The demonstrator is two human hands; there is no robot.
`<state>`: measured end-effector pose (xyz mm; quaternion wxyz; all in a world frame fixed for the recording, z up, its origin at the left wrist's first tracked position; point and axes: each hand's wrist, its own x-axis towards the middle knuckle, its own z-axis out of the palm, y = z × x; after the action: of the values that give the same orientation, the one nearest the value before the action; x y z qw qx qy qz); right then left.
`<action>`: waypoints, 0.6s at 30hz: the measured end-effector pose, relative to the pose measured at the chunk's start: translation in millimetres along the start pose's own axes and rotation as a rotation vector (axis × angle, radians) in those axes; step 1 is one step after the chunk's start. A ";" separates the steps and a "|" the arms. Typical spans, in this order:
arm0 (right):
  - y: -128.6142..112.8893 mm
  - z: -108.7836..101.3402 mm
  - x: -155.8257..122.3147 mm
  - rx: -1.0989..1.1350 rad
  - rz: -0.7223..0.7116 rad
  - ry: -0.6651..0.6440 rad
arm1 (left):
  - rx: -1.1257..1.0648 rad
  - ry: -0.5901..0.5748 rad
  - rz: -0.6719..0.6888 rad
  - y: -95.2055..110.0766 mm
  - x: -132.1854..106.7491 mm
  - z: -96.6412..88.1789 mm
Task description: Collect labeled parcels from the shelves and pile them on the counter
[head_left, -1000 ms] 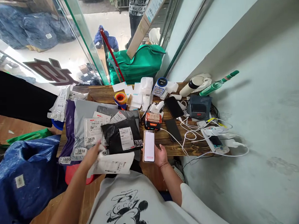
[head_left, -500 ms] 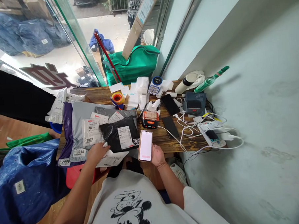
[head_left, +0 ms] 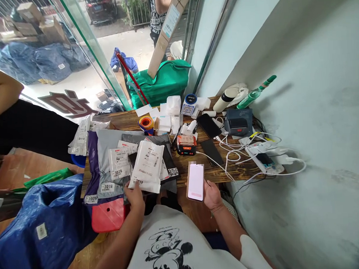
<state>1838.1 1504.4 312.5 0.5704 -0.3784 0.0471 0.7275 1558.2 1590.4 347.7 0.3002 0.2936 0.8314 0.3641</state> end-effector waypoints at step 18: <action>34.4 66.4 -8.0 0.009 0.032 -0.241 | -0.200 0.115 0.465 23.5 5.0 -80.2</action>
<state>1775.8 1519.4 352.0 0.5620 -0.2849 -0.0128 0.7764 1504.1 1572.7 409.1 0.1880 0.4243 0.7172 0.5198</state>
